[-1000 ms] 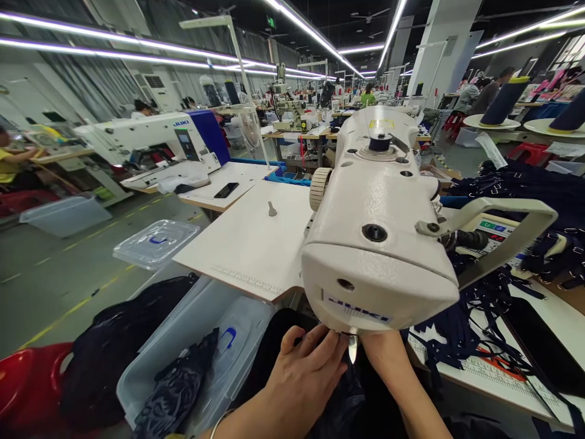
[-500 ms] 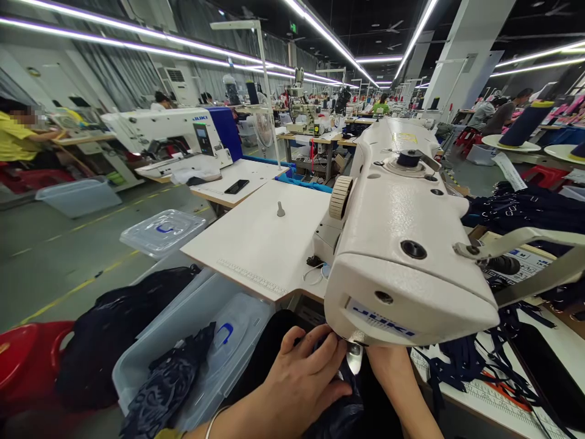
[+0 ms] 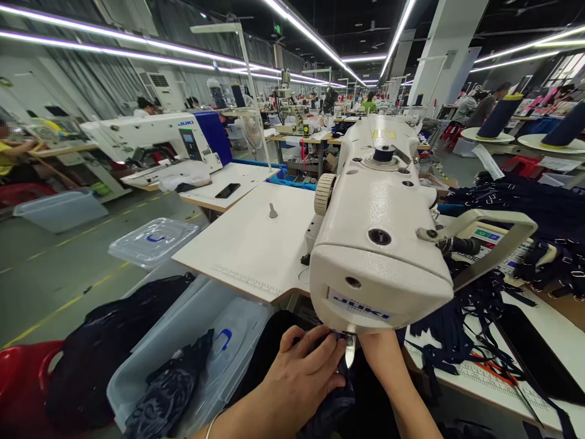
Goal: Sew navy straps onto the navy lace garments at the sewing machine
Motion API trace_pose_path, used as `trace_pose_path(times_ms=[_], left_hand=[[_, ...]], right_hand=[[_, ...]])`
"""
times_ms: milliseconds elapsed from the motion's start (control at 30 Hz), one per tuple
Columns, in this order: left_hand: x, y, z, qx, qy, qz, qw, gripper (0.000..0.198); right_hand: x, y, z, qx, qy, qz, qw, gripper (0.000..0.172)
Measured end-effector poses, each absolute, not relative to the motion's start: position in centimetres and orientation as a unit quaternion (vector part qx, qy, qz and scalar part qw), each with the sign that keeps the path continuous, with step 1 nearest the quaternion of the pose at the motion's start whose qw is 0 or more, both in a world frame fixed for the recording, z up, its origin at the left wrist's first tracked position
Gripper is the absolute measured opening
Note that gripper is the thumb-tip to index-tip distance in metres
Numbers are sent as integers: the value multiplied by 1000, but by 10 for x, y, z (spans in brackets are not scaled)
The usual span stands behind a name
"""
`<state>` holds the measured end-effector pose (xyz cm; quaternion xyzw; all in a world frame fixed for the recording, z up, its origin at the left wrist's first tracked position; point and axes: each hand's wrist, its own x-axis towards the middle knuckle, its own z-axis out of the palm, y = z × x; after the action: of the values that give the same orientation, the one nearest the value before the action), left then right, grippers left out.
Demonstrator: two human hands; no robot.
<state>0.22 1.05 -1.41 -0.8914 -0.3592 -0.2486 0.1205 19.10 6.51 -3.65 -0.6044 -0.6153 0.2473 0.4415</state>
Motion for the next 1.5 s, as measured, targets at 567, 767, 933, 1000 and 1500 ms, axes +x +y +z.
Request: trace_pose_path(times_ms=[567,767,933,1000,1500], left_hand=[[9,11,-11,-886,-378,-250,100,41],[10,12,-10,-885,-375,-251,110,41],[11,11,-11,-886,-382,-242,104,42],[11,11,-12,-881,-381,-258,109,41],[14,27,-31,-850,-347,-355,177,36]], right_hand=[[187,67,-40,-623,-622,202,429,10],[188,66,-46,-635,-619,166,431,16],[187,68,-50,-638,-617,146,437,25],[188,66,-50,-629,-623,162,436,27],[187,-20,-20,-585,-646,371,320,41]])
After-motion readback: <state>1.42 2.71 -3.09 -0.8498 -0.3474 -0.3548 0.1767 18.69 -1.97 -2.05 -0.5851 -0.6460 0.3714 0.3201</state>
